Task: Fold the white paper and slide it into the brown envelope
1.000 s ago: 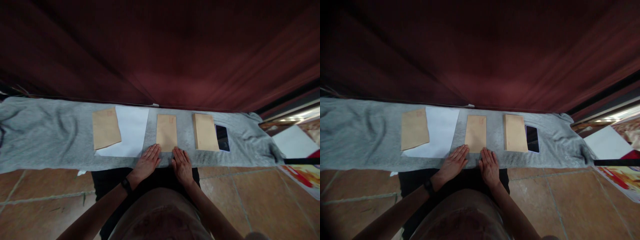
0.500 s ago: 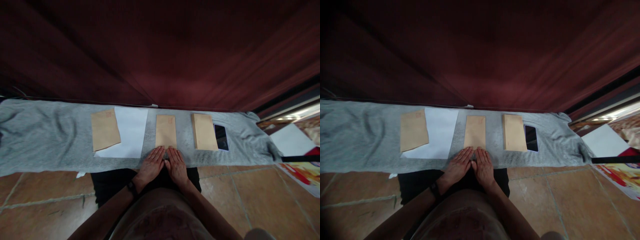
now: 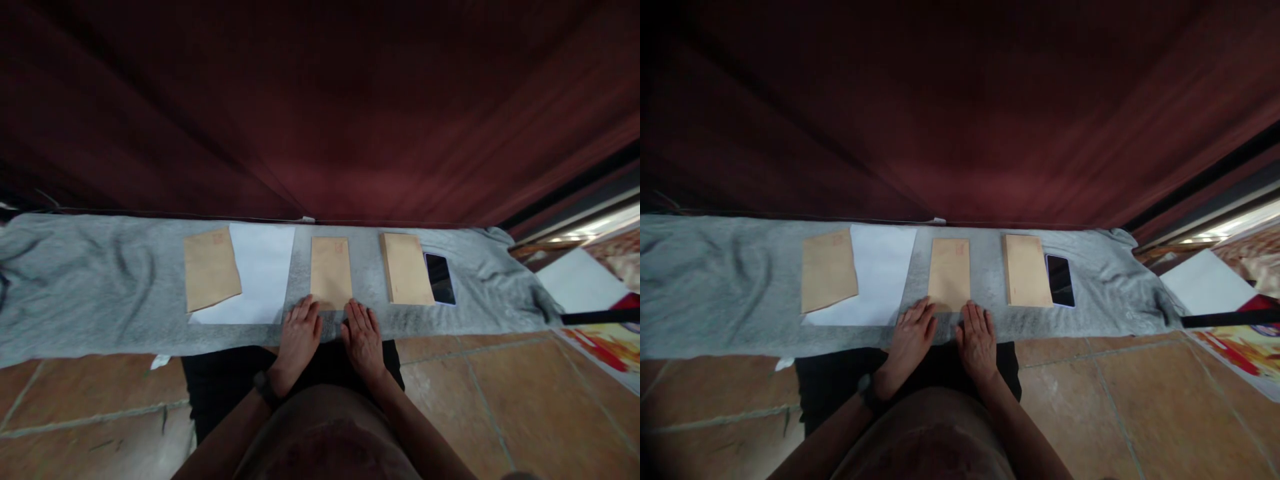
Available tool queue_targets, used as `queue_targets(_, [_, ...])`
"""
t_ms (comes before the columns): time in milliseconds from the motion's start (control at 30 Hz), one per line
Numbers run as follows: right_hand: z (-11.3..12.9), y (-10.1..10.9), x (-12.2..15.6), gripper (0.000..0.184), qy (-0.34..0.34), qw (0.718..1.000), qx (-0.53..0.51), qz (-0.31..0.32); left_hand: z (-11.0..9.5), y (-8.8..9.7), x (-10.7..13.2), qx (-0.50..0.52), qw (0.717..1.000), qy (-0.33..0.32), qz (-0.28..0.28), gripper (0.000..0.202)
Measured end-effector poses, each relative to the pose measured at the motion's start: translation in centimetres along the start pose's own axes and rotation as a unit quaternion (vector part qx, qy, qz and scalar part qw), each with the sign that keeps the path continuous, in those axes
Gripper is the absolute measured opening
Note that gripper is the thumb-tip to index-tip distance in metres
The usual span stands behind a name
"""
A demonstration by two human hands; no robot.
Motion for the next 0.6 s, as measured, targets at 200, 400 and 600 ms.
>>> queue_targets(200, [0.5, 0.1, -0.6, 0.047, -0.003, 0.999, 0.001, -0.042, -0.1, -1.0, -1.5, 0.038, 0.994, 0.084, -0.051, 0.047])
queue_targets(400, [1.0, -0.5, -1.3, 0.043, -0.015, 0.999, 0.002, -0.049, 2.1, -2.2, -2.8, 0.143, 0.972, 0.181, -0.046, 0.061])
queue_targets(600, [1.4, -1.0, -1.6, 0.045, -0.020, 0.999, 0.018, -0.037, 3.5, -3.5, -3.8, 0.361, 0.891, 0.272, -0.024, 0.067])
Point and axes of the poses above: each hand's wrist, its own x-axis away from the middle knuckle, its own y-axis out of the back of the hand, z = x × y, the point moved 4 cm from there along -x, towards the middle knuckle, and after that the axes turned 9 degrees about -z, right-handed, at the moved point
